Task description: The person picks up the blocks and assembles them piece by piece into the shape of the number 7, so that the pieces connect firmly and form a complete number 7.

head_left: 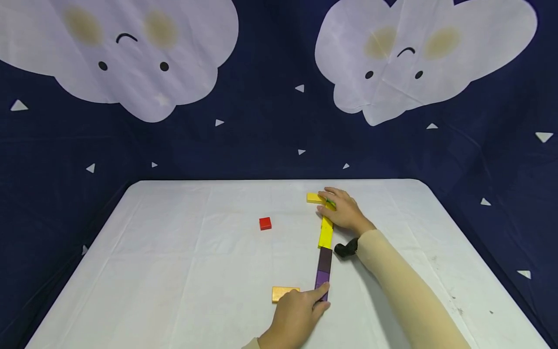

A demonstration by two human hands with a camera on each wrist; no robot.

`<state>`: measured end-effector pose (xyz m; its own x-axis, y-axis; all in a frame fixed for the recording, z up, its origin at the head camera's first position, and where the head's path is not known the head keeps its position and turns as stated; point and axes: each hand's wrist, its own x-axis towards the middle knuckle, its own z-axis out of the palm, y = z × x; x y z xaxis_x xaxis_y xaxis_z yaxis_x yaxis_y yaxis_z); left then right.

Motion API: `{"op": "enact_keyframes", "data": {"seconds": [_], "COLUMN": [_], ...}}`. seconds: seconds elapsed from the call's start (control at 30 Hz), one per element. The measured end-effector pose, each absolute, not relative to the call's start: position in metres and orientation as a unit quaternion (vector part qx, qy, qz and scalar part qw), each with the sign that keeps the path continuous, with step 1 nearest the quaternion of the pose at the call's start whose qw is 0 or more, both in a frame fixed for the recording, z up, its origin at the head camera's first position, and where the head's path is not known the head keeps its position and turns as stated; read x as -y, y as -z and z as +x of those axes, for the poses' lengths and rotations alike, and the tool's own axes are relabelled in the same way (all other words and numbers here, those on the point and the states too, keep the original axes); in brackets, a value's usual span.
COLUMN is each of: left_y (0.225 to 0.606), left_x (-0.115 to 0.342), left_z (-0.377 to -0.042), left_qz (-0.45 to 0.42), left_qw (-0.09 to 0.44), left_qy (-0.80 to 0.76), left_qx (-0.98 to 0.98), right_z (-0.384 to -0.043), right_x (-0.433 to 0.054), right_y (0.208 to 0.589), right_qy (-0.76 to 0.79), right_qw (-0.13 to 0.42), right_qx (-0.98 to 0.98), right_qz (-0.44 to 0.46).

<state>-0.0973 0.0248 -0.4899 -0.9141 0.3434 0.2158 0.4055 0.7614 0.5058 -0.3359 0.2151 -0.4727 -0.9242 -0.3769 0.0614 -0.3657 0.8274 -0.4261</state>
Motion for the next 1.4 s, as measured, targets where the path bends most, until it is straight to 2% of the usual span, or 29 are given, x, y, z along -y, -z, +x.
{"op": "enact_keyframes", "data": {"seconds": [0.27, 0.67, 0.93, 1.03, 1.2, 1.27, 1.4], "left_y": [0.487, 0.489, 0.475, 0.468, 0.468, 0.469, 0.47], "left_x": [-0.024, -0.025, -0.017, -0.008, 0.016, 0.027, 0.049], "left_z": [-0.095, -0.095, -0.091, -0.087, -0.089, -0.093, -0.1], "left_qz": [-0.195, -0.2, -0.194, -0.193, -0.19, -0.188, -0.19], "left_qw": [0.065, 0.068, -0.025, -0.011, 0.059, 0.066, 0.032], "left_qy": [0.279, 0.279, 0.28, 0.266, 0.261, 0.267, 0.289], "left_qx": [0.938, 0.937, 0.94, 0.944, 0.945, 0.943, 0.938], "right_z": [-0.326, -0.324, -0.325, -0.325, -0.325, -0.326, -0.326], "right_x": [-0.212, -0.215, -0.215, -0.215, -0.214, -0.214, -0.214], "right_y": [0.474, 0.483, 0.484, 0.485, 0.484, 0.485, 0.486], "right_qy": [0.171, 0.175, 0.189, 0.189, 0.192, 0.19, 0.192], "right_qw": [0.073, 0.088, 0.084, 0.081, 0.081, 0.084, 0.087], "right_qx": [-0.957, -0.956, -0.953, -0.953, -0.953, -0.954, -0.953], "right_qz": [-0.223, -0.218, -0.221, -0.222, -0.22, -0.218, -0.218]}}
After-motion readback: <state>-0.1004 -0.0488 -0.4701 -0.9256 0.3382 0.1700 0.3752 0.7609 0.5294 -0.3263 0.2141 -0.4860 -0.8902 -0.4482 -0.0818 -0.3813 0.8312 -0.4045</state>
